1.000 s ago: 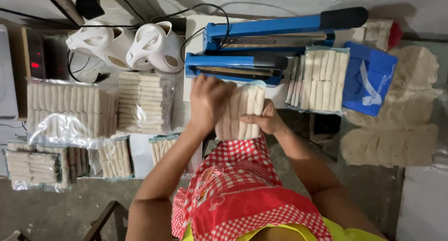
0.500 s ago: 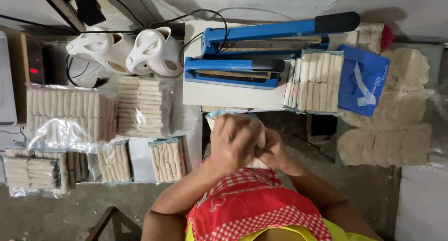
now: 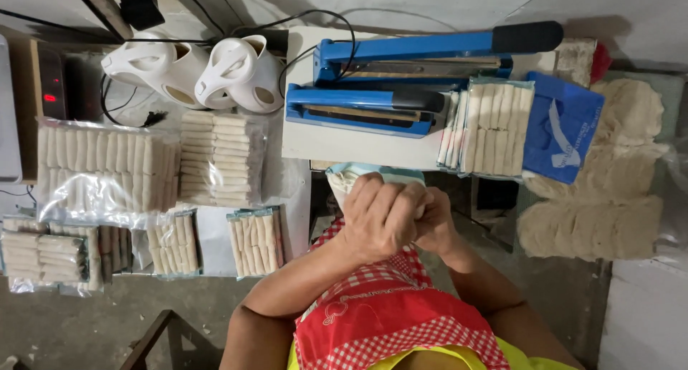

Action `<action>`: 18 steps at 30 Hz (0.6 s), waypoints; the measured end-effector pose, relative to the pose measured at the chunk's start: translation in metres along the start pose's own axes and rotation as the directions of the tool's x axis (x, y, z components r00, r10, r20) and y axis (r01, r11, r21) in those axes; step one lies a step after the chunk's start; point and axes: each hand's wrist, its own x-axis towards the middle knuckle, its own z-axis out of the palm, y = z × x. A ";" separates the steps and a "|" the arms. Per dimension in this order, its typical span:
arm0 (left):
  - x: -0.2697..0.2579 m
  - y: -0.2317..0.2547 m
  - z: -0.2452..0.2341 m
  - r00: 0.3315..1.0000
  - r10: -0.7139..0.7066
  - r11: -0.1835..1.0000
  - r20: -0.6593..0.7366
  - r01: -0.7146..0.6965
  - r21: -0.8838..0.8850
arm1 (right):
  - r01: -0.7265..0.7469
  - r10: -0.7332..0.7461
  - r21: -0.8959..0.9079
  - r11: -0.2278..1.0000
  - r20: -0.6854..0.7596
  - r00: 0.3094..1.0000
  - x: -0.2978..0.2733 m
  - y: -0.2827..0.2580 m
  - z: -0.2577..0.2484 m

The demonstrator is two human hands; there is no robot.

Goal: Manually packaging bundles of white sticks into plastic bags and sealing them with an impulse sealer.

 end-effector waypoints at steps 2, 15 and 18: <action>-0.004 -0.004 0.000 0.998 -0.006 1.000 0.055 0.006 0.006 | -0.010 0.010 0.021 1.000 -0.013 1.000 -0.003 0.007 -0.005; 0.029 -0.083 -0.070 0.795 -0.020 0.847 0.607 0.337 -0.412 | -0.139 0.140 0.059 0.988 0.001 0.990 0.024 -0.034 -0.018; 0.037 -0.092 -0.072 0.758 0.092 0.843 0.646 0.286 -0.456 | -0.169 0.168 0.026 0.985 0.058 0.984 0.014 -0.022 -0.029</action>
